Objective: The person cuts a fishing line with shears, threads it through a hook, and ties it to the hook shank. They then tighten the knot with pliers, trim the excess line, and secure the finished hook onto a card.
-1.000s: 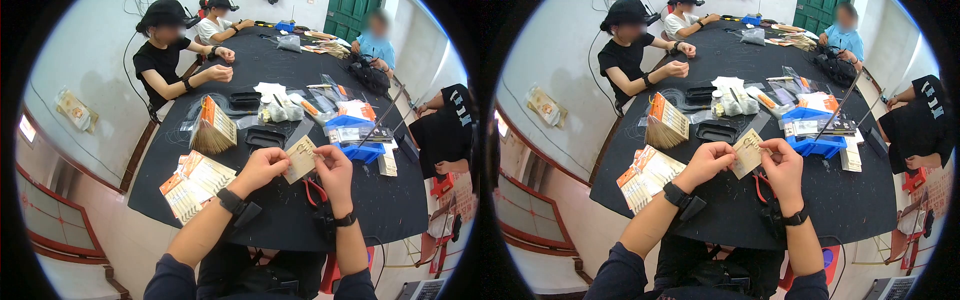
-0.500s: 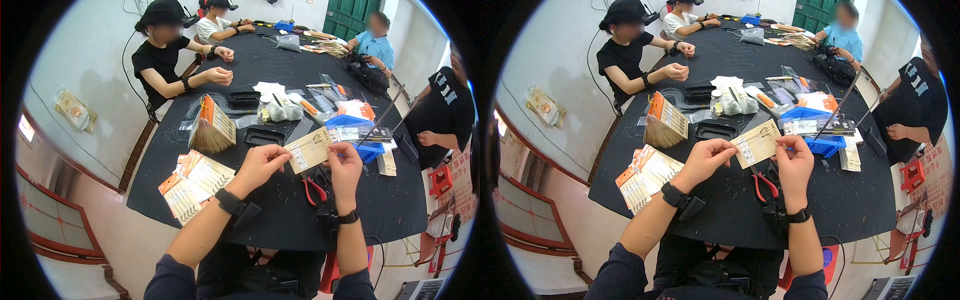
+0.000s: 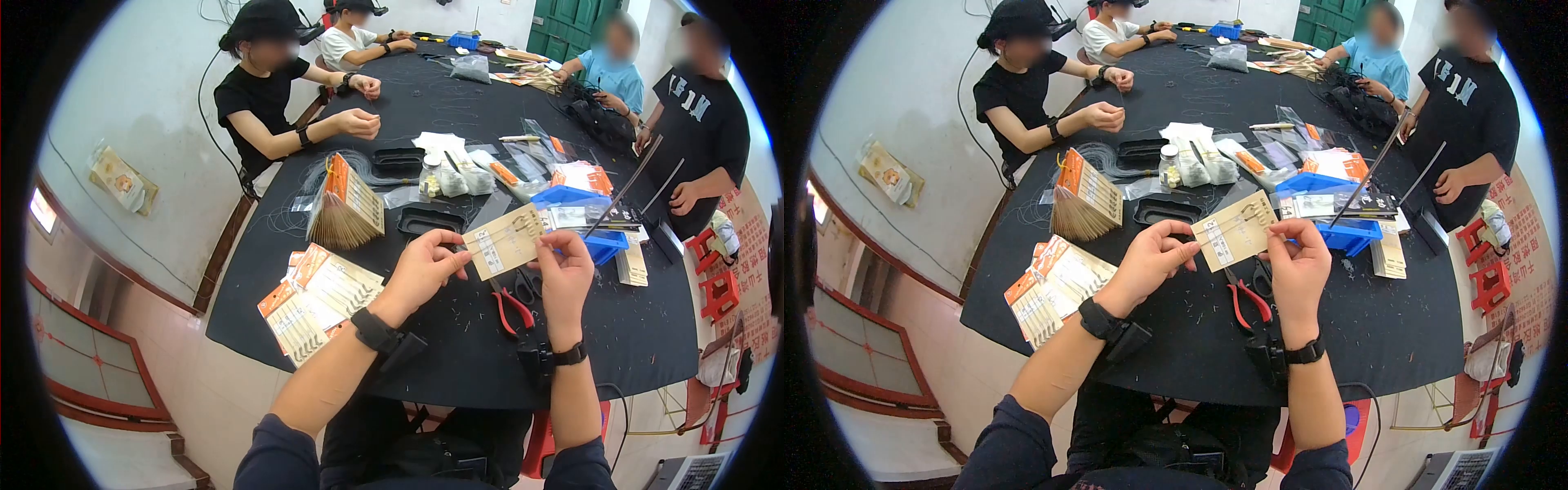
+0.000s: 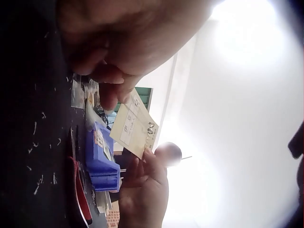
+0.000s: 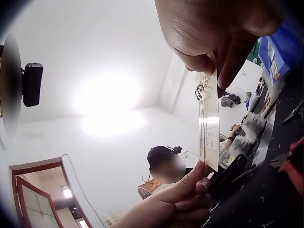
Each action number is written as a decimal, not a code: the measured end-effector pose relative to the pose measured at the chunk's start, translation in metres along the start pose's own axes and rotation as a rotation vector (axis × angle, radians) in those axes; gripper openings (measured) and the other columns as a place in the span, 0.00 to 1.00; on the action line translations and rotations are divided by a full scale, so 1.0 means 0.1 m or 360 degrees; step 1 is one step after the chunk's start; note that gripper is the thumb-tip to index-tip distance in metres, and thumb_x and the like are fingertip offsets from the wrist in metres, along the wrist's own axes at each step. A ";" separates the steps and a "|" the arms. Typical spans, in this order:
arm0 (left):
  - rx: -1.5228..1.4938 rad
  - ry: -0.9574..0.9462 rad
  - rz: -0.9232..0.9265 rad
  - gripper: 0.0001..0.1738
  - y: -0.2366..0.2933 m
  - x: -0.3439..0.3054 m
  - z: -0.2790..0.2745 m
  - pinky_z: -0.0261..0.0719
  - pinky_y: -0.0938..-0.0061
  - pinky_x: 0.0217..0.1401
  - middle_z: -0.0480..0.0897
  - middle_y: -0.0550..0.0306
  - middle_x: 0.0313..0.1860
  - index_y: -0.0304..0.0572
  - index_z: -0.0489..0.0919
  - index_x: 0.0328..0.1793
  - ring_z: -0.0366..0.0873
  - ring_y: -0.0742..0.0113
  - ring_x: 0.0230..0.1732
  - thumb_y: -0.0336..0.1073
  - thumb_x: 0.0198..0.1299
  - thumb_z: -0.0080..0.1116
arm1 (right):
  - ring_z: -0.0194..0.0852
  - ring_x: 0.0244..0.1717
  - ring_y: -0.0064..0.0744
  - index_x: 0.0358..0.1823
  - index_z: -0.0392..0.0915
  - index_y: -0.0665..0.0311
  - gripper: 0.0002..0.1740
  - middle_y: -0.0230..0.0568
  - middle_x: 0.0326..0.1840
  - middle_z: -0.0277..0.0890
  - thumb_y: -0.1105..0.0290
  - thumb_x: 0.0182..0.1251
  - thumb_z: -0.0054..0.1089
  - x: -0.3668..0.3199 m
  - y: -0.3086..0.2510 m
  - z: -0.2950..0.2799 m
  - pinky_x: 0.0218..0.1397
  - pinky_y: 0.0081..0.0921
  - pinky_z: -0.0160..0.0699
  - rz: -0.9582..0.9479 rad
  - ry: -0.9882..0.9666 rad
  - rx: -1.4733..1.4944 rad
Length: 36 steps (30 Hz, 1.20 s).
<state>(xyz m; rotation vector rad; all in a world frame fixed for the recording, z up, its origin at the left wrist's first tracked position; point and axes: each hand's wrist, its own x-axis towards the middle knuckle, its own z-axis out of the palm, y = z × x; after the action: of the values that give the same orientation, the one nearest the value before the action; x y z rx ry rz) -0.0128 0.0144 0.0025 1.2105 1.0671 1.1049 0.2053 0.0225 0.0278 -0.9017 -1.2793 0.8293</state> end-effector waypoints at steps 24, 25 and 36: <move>0.0340 -0.0201 0.0359 0.07 -0.03 0.02 0.00 0.68 0.84 0.32 0.76 0.69 0.28 0.36 0.79 0.44 0.70 0.83 0.30 0.32 0.71 0.54 | 0.83 0.27 0.21 0.43 0.82 0.69 0.17 0.38 0.33 0.85 0.62 0.74 0.53 0.06 0.06 -0.10 0.23 0.16 0.79 0.0641 -0.0090 0.0252; 0.0388 -0.0201 0.0381 0.07 0.00 0.01 0.00 0.68 0.84 0.32 0.76 0.69 0.28 0.36 0.79 0.44 0.70 0.83 0.30 0.32 0.71 0.54 | 0.83 0.27 0.21 0.43 0.82 0.69 0.16 0.38 0.33 0.85 0.62 0.74 0.53 0.06 0.06 -0.10 0.23 0.16 0.79 0.0639 -0.0081 0.0249; 0.0152 -0.0268 0.0405 0.07 -0.02 0.01 0.00 0.67 0.85 0.33 0.75 0.69 0.29 0.39 0.78 0.44 0.69 0.84 0.31 0.34 0.73 0.52 | 0.84 0.29 0.22 0.45 0.82 0.68 0.15 0.38 0.35 0.85 0.62 0.75 0.53 0.06 0.06 -0.08 0.24 0.16 0.79 0.0716 -0.0093 0.0396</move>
<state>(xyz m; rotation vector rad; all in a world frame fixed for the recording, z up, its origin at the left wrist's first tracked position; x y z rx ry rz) -0.0123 0.0156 0.0005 1.5195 0.8617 1.1311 0.2139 0.0294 0.0242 -0.9820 -1.0042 1.3447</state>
